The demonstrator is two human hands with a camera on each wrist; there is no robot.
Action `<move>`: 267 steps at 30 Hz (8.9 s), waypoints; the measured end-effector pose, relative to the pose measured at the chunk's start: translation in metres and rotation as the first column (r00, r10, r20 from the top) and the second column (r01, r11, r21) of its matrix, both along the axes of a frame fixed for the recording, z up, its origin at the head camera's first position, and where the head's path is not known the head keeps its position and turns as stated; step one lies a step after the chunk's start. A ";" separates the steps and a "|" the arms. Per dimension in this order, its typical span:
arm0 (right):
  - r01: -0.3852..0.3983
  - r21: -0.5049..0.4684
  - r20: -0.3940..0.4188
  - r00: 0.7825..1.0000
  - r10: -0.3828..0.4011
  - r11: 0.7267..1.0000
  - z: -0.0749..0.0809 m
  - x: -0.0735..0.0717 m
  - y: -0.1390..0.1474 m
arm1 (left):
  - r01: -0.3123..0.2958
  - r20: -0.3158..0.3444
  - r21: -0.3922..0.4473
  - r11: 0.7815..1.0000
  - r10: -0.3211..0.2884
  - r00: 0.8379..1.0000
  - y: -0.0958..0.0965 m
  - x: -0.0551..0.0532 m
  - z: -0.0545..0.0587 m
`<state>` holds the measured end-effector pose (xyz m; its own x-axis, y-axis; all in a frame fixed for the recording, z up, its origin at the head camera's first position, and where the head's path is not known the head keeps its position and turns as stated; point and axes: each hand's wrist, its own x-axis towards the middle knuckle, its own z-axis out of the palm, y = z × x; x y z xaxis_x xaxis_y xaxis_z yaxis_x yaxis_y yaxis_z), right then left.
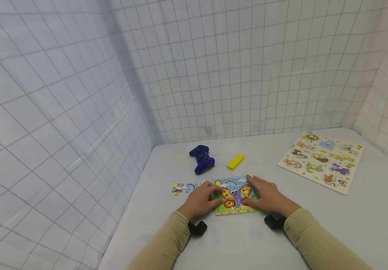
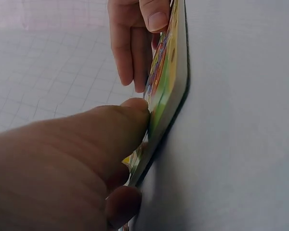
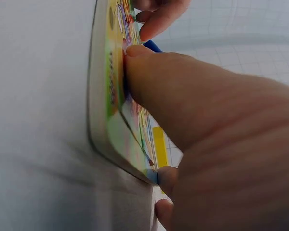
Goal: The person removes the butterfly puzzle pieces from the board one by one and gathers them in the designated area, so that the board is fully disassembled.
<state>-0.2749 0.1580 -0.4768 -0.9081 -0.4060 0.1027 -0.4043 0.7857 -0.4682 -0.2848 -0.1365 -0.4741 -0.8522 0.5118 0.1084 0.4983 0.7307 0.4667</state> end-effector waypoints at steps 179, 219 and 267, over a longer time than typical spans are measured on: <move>-0.255 -0.003 0.014 0.967 0.255 0.967 0.005 0.012 -0.009 | -0.496 0.173 0.013 0.868 0.487 0.856 -0.115 0.023 0.023; -0.238 0.012 0.032 0.971 0.238 0.971 0.009 0.012 -0.011 | -0.241 -0.225 0.082 0.967 0.254 0.941 -0.025 0.024 0.035; -0.101 0.196 -0.104 0.987 0.123 0.975 0.017 0.018 -0.013 | -0.266 -0.072 -0.002 0.964 0.265 0.962 0.052 -0.004 0.002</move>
